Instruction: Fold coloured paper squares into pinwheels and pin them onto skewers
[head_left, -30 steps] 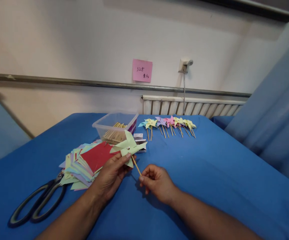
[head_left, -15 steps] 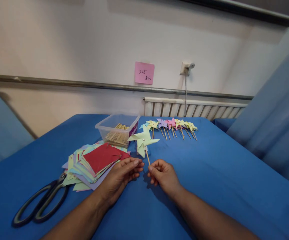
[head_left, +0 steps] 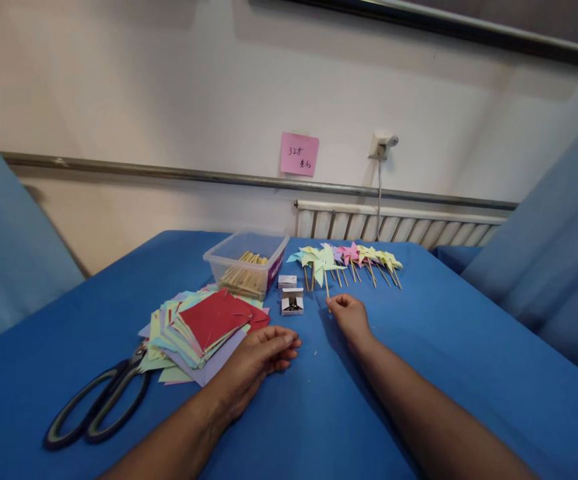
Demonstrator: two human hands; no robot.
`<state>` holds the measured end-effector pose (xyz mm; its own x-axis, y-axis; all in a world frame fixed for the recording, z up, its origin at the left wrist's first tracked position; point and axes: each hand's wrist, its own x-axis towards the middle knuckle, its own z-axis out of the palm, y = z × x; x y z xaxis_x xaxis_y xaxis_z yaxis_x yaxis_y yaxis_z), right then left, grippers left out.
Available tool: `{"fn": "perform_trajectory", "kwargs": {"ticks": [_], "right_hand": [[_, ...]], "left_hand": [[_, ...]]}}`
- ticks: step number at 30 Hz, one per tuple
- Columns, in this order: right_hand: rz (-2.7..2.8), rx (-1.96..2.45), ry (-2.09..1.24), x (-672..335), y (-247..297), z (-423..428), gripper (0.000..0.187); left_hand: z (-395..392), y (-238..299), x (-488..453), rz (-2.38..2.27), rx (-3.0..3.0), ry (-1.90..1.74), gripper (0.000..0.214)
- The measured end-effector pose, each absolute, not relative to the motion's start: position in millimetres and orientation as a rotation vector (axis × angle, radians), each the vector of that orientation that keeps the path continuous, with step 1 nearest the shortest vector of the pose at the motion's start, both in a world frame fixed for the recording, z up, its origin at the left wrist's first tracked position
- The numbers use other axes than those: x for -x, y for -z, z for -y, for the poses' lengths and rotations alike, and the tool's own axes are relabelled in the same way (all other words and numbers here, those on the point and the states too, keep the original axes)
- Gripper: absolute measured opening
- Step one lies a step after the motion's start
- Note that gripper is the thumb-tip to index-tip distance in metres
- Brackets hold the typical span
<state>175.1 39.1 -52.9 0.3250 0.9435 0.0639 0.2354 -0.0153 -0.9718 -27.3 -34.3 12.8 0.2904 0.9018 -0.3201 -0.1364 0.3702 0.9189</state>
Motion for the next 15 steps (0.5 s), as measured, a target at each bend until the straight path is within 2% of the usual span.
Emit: {"fn": "perform_trajectory", "kwargs": {"ticks": [7,15], "right_hand": [[1.233,1.805,-0.664,-168.5,55.8,-100.1,0.027],[1.361,1.986,-0.625,-163.0,44.6,-120.5,0.022]], "left_hand": [[34.8,-9.0,29.7,-1.023,-0.937,-0.858,0.015],[29.7,-5.9,28.7,-1.070,-0.896,-0.788,0.018]]}}
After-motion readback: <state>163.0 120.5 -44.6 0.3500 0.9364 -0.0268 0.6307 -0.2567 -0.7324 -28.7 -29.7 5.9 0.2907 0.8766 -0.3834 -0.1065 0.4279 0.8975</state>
